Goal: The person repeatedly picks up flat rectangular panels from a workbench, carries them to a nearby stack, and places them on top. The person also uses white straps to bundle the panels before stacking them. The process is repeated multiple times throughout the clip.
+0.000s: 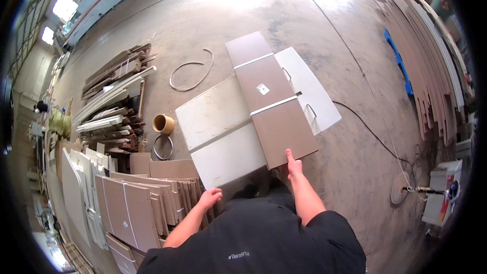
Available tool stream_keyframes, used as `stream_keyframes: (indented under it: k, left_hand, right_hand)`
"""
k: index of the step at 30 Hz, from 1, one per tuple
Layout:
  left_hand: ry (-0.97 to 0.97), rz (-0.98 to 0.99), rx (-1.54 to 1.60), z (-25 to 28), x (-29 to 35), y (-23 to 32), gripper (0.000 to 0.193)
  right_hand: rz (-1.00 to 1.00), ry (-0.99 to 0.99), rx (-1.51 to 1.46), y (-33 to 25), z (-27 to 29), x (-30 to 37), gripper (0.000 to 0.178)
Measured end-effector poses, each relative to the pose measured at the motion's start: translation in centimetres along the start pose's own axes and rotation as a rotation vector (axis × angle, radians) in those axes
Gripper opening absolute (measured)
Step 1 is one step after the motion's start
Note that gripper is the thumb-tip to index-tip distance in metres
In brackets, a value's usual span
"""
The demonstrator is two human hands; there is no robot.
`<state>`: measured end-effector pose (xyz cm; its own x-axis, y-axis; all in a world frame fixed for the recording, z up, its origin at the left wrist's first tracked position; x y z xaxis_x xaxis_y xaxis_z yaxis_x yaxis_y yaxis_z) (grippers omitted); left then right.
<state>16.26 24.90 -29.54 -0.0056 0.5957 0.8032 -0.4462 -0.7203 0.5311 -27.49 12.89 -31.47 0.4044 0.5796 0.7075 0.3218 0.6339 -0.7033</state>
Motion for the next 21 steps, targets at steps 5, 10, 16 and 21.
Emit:
stream_keyframes:
  k: [5, 10, 16, 21]
  left_hand:
    - [-0.232, -0.090, 0.042, -0.1, -8.6, 11.3, 0.046]
    - [-0.378, -0.051, 0.402, -6.9, -13.6, 21.8, 0.057]
    - [-0.511, 0.155, 1.027, -16.5, -15.2, 24.9, 0.064]
    - [-0.517, 0.221, 1.125, -20.5, -10.6, 22.5, 0.054]
  right_hand:
    - [0.011, -0.033, -0.125, 3.9, 4.4, 3.4, 0.069]
    - [-0.062, 0.023, -0.123, 5.8, 15.0, 9.9, 0.058]
    - [-0.167, 0.217, -0.074, 5.0, 25.8, 19.3, 0.067]
    - [-0.192, 0.395, -0.304, 4.8, 30.7, 21.4, 0.074]
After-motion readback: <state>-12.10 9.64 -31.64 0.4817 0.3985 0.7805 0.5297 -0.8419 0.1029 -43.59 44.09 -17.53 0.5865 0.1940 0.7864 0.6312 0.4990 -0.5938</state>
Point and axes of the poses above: each hand's wrist, its own x-axis away from the middle knuckle, its own z-axis out of the back of the hand, y = z × x, the point moved 2 cm from there along -x, towards the middle knuckle, and after that the axes turned 4 degrees about z, right-handed, at the moved point
